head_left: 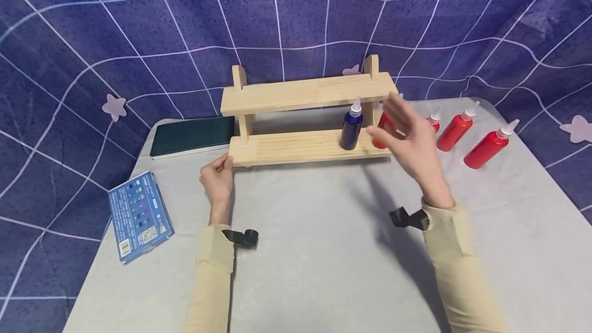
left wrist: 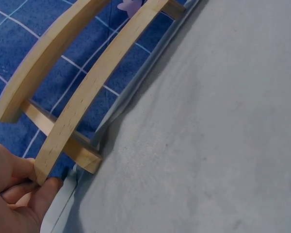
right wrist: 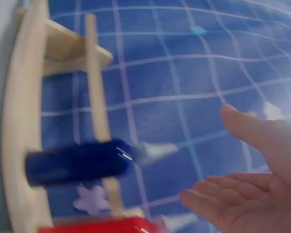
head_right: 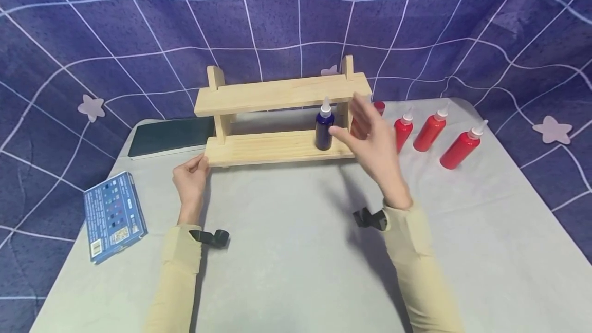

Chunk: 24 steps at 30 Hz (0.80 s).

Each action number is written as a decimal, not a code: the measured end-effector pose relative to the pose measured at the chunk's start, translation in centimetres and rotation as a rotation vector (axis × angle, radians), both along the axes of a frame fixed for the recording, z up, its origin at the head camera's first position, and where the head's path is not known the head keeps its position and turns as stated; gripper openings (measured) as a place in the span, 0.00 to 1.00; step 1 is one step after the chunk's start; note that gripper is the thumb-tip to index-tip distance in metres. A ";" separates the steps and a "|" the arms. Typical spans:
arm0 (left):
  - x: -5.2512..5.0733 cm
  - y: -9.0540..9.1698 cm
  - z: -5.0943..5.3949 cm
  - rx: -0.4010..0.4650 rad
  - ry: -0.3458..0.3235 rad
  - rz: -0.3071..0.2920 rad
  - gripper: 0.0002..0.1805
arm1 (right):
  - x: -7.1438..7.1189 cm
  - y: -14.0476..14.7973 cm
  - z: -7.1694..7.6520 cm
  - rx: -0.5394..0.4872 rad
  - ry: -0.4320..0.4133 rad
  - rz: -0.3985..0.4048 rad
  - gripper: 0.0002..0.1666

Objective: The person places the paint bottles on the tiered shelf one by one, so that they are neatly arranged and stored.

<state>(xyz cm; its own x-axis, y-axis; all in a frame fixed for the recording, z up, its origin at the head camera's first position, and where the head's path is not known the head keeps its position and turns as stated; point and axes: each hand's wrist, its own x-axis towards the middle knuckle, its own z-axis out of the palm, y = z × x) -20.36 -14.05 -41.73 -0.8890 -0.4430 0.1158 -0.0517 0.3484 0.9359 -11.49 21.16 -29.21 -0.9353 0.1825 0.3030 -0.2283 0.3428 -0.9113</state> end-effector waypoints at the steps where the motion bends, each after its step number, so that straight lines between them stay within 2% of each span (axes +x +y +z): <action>1: 0.0 -0.1 0.0 0.000 -0.001 0.002 0.13 | 0.4 0.4 0.3 -0.032 0.026 -0.025 0.44; 3: 0.0 -0.2 0.0 0.002 -0.002 0.005 0.13 | 1.1 1.2 0.7 -0.111 0.079 -0.077 0.43; 5: 0.0 -0.4 0.0 0.005 -0.004 0.012 0.13 | 1.5 2.1 0.9 -0.233 0.134 -0.114 0.41; 10: 0.1 -0.8 -0.1 0.019 -0.013 0.027 0.13 | 1.8 4.5 0.8 -0.485 0.269 -0.192 0.38; 16: 0.4 -1.0 -0.3 0.045 -0.018 0.031 0.13 | 1.5 7.6 0.3 -0.591 0.355 -0.371 0.39; 19: 0.3 -0.8 -0.3 0.044 -0.018 0.030 0.13 | 1.6 9.6 -0.4 -0.617 0.341 -0.512 0.42; 22: 0.1 -0.3 -0.4 0.035 -0.023 0.021 0.13 | 1.9 11.7 -1.6 -0.589 0.313 -0.652 0.47; 24: 0.0 0.1 -0.3 0.023 -0.029 0.009 0.13 | 2.2 13.0 -2.5 -0.584 0.285 -0.713 0.49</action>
